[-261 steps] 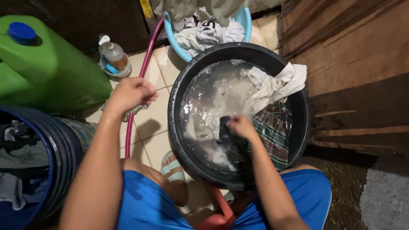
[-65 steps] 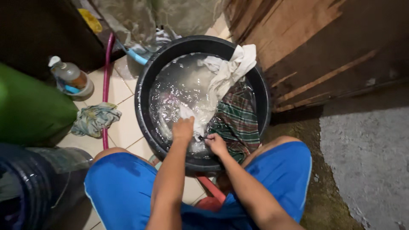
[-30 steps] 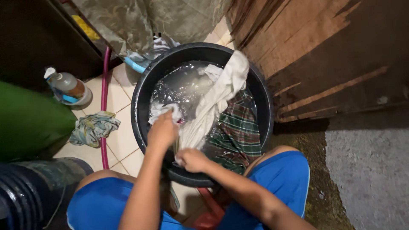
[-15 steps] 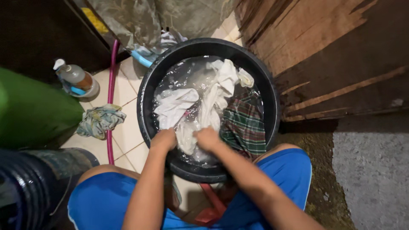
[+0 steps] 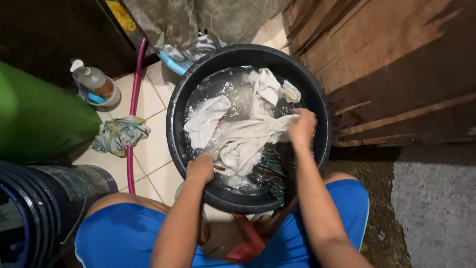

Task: The person washes white and patterned clothes by hand in a basin of soapy water, scrubbing and rinsing them one at a time.

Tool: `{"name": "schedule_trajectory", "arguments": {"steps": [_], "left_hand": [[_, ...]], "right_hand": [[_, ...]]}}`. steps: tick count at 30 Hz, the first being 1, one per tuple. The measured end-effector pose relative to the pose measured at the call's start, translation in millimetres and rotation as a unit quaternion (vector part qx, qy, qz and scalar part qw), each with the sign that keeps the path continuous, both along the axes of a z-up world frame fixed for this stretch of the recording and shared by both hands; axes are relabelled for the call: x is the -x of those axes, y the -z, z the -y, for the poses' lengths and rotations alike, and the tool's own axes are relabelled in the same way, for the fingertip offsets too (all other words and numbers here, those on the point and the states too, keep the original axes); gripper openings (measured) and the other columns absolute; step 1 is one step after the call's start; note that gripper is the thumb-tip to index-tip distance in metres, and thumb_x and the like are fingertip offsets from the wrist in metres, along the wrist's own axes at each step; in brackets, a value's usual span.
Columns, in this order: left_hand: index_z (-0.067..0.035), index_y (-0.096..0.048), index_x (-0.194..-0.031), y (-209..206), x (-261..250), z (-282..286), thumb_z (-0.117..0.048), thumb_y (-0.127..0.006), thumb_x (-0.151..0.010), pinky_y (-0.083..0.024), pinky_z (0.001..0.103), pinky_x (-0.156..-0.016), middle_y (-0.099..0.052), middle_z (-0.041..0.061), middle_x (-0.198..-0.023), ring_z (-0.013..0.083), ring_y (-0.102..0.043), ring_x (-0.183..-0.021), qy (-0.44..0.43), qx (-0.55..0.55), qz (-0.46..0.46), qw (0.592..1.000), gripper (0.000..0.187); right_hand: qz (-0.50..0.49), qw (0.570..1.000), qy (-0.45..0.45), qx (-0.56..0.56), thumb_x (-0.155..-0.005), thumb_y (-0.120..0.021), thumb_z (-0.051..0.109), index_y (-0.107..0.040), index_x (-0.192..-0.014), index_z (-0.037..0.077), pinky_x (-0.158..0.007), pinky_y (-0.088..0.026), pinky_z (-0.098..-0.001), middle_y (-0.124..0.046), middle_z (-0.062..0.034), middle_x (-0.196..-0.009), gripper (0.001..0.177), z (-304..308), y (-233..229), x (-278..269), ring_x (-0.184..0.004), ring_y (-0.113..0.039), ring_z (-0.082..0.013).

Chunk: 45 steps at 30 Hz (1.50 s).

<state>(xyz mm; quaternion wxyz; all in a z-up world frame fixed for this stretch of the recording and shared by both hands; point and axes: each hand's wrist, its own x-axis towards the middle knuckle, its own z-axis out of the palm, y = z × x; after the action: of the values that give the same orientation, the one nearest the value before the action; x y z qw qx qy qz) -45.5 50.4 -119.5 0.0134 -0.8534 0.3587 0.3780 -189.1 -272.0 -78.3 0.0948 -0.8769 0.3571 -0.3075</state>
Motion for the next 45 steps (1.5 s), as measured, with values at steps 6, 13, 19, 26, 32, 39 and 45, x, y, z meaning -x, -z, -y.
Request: {"name": "schedule_trajectory", "arguments": {"steps": [6, 13, 19, 26, 32, 39, 45], "left_hand": [[-0.001, -0.035, -0.151, 85.1, 18.4, 21.2, -0.018, -0.072, -0.082, -0.042, 0.049, -0.109, -0.049, 0.027, -0.142, 0.0439, -0.049, -0.131, -0.221, 0.216, -0.05, 0.95, 0.08], [-0.016, -0.055, -0.137, 97.8, 50.1, 6.9, -0.023, -0.056, -0.096, -0.044, 0.049, -0.107, -0.054, 0.009, -0.145, 0.0301, -0.048, -0.138, -0.092, 0.05, 0.053, 0.993, 0.042], [-0.02, -0.069, -0.122, 74.5, 58.4, 7.7, -0.025, -0.047, -0.099, -0.042, 0.053, -0.107, -0.062, 0.005, -0.132, 0.0273, -0.052, -0.131, -0.042, 0.027, 0.118, 0.992, 0.032], [-0.016, -0.077, -0.109, -31.0, 8.8, 9.6, -0.04, -0.076, -0.082, -0.048, 0.049, -0.102, -0.057, 0.009, -0.132, 0.0301, -0.051, -0.131, -0.157, 0.061, 0.034, 0.985, 0.036], [-0.004, -0.072, -0.105, -56.7, 7.1, 25.2, -0.042, -0.079, -0.082, -0.054, 0.049, -0.09, -0.069, 0.021, -0.104, 0.0399, -0.067, -0.102, -0.313, 0.196, -0.028, 0.929, 0.044], [-0.003, -0.072, -0.071, -123.9, 5.6, 56.0, -0.024, -0.074, -0.084, -0.051, 0.047, -0.072, -0.069, 0.015, -0.076, 0.0376, -0.063, -0.077, -0.175, 0.515, 0.072, 0.836, 0.024], [-0.005, -0.072, -0.067, -215.6, -8.3, 37.1, -0.013, -0.077, -0.074, -0.05, 0.039, -0.066, -0.065, 0.009, -0.064, 0.0278, -0.061, -0.066, -0.183, 0.579, -0.016, 0.794, 0.012]], "right_hand": [[-0.333, 0.853, -0.154, -0.372, -0.086, -0.063, 0.012, -0.059, -0.135, 0.011, -0.084, -0.057, -0.0454, -0.071, -0.018, -0.11, 0.05, -123.5, 24.8, -52.6, -0.094, -0.07, -0.0311], [-0.392, 0.866, -0.185, -0.249, -0.088, -0.067, 0.022, -0.069, -0.123, 0.015, -0.104, -0.037, -0.0555, -0.072, -0.0107, -0.11, 0.035, -162.5, 57.7, -20.3, -0.112, -0.066, -0.0293], [-0.093, 0.771, -0.152, -0.611, -0.08, -0.08, 0.011, -0.074, -0.119, 0.009, -0.086, -0.054, -0.0264, -0.079, -0.0011, -0.107, 0.04, -74.8, 17.9, -16.5, -0.098, -0.072, -0.0137], [-0.06, 0.985, 0.026, -0.157, -0.08, -0.079, 0.009, -0.07, -0.124, 0.007, -0.095, -0.053, -0.0412, -0.069, -0.0192, -0.118, 0.045, 6.7, 31.5, -4.4, -0.108, -0.065, -0.0345], [0.062, 0.974, 0.032, -0.216, -0.085, -0.063, 0.003, -0.053, -0.121, -0.002, -0.097, -0.046, -0.0468, -0.059, -0.0237, -0.113, 0.037, -72.8, 81.4, -3.3, -0.107, -0.058, -0.0395], [0.006, 0.975, -0.064, -0.215, -0.063, -0.079, 0.004, -0.054, -0.126, -0.002, -0.097, -0.044, -0.049, -0.053, -0.0224, -0.122, 0.068, -137.6, 73.6, -18.2, -0.113, -0.05, -0.0425], [-0.081, 0.883, -0.122, -0.445, -0.068, -0.074, -0.002, -0.071, -0.11, 0.008, -0.092, -0.051, -0.0436, -0.055, -0.009, -0.127, 0.043, -44.3, 12.0, -10.0, -0.11, -0.062, -0.0335]]}}
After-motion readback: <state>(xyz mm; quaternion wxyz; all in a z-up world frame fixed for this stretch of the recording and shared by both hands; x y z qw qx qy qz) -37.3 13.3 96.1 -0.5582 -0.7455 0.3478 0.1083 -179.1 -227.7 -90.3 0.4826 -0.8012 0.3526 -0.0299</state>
